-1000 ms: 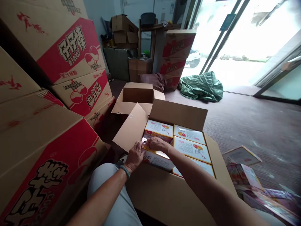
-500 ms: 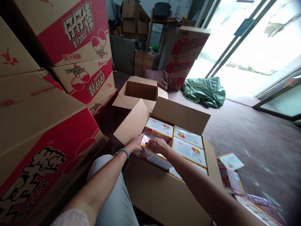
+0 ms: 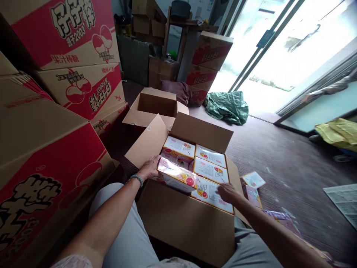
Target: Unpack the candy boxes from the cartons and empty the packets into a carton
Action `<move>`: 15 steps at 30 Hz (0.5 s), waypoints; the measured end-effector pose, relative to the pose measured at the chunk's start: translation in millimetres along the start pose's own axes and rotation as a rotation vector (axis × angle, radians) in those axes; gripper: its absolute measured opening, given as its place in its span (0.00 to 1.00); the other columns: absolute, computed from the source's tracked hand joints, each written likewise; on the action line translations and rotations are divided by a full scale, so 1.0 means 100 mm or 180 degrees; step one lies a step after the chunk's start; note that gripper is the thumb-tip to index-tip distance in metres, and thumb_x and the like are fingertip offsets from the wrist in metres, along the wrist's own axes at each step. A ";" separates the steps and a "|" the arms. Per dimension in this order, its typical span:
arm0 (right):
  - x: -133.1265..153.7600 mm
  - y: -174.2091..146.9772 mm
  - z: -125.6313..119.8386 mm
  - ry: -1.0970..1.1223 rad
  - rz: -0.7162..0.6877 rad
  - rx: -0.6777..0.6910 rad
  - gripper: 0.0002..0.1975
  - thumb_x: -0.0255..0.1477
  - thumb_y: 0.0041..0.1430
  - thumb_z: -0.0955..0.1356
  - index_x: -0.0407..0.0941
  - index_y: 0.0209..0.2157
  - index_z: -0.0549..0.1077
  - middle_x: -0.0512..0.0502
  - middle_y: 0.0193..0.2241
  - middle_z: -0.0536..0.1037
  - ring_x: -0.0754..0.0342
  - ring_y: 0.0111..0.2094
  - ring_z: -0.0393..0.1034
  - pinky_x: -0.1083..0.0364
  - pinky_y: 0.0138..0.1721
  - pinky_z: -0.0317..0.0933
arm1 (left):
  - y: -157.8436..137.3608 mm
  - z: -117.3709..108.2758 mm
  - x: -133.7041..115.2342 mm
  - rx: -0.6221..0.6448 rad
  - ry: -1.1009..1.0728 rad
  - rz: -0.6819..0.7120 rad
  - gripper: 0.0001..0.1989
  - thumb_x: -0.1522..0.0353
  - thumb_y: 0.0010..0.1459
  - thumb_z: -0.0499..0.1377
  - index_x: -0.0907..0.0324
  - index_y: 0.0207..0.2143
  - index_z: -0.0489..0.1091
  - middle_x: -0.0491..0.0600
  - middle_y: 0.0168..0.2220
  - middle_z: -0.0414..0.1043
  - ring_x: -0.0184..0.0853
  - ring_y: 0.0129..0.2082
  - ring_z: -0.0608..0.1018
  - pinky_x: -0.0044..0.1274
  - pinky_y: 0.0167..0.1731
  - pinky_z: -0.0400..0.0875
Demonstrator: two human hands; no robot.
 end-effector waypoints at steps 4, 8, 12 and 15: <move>-0.31 -0.25 -0.01 0.0256 0.0348 -0.0055 0.16 0.37 0.66 0.60 0.46 0.36 0.76 0.39 0.33 0.80 0.45 0.37 0.75 0.53 0.34 0.61 | 0.01 -0.01 -0.01 0.0011 -0.0022 -0.0117 0.46 0.68 0.30 0.73 0.58 0.54 0.59 0.56 0.53 0.67 0.46 0.53 0.71 0.34 0.54 0.65; 0.59 0.04 -0.48 0.1148 -0.0451 -0.0857 0.41 0.53 0.50 0.69 0.48 0.61 0.61 0.39 0.54 0.71 0.43 0.50 0.70 0.52 0.45 0.63 | -0.03 -0.09 -0.19 -0.0142 0.0024 -0.0012 0.41 0.67 0.34 0.70 0.58 0.53 0.60 0.54 0.51 0.68 0.45 0.52 0.71 0.34 0.55 0.65; 1.27 0.43 -0.51 0.1217 -0.0854 -0.0672 0.48 0.47 0.42 0.73 0.47 0.62 0.55 0.38 0.51 0.72 0.43 0.42 0.73 0.50 0.38 0.65 | -0.11 -0.18 -0.39 -0.0447 0.0296 0.0211 0.38 0.62 0.39 0.67 0.58 0.54 0.60 0.56 0.51 0.69 0.49 0.53 0.70 0.39 0.55 0.64; 1.14 0.42 -0.56 0.1411 -0.0646 -0.0907 0.33 0.43 0.44 0.72 0.47 0.51 0.62 0.43 0.46 0.72 0.46 0.39 0.73 0.52 0.34 0.64 | -0.11 -0.21 -0.42 -0.0734 0.0262 0.0159 0.42 0.54 0.42 0.65 0.55 0.59 0.57 0.56 0.54 0.66 0.50 0.53 0.70 0.40 0.53 0.67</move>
Point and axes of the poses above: each hand's wrist, its own y-axis towards the middle knuckle, its own z-axis out of the palm, x = y × z, the point moved 10 cm from there along y, towards the middle knuckle
